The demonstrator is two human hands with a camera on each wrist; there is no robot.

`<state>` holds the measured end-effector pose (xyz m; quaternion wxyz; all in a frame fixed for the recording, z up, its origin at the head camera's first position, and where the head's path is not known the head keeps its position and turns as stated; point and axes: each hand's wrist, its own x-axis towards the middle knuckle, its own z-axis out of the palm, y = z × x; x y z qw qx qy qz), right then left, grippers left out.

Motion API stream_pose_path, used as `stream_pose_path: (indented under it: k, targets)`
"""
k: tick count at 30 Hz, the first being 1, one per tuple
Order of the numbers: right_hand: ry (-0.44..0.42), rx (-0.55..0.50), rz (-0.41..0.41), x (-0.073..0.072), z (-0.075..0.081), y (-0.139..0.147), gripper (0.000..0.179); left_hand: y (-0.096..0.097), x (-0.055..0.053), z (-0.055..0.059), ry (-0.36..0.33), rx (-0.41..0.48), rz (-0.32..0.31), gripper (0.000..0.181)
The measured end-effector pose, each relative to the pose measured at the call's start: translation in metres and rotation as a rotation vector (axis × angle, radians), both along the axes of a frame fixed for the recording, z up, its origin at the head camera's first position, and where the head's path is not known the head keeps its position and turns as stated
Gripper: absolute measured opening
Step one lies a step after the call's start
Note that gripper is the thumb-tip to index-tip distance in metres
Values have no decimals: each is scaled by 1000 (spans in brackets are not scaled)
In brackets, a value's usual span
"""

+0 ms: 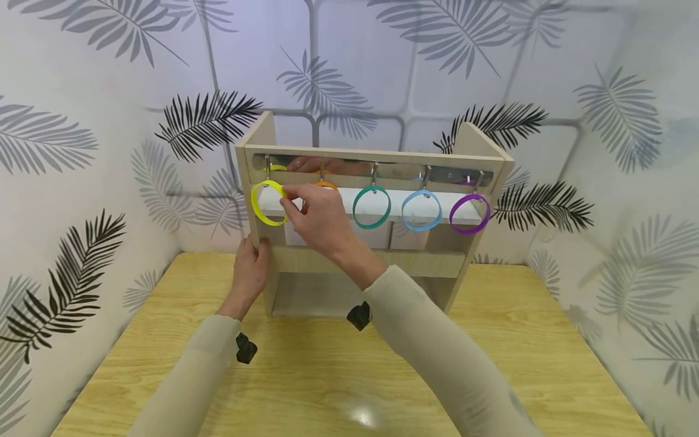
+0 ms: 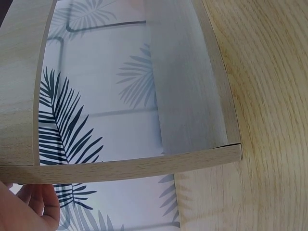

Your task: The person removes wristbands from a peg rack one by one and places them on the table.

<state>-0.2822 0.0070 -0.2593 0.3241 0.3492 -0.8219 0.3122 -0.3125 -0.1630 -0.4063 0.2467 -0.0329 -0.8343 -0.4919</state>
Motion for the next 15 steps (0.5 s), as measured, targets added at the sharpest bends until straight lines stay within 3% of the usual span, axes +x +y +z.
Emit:
stream_pose_path:
  k: [4, 10, 15]
  targets:
    - [-46, -69, 23, 1, 3, 1, 23, 0, 0, -1, -9, 1, -3, 47]
    - [-208, -207, 88, 5, 8, 2, 23, 1, 0, 1, -4, -4, -7, 47]
    - [-261, -238, 119, 6, 7, 5, 24, 1, 1, 0, -4, 0, -10, 46]
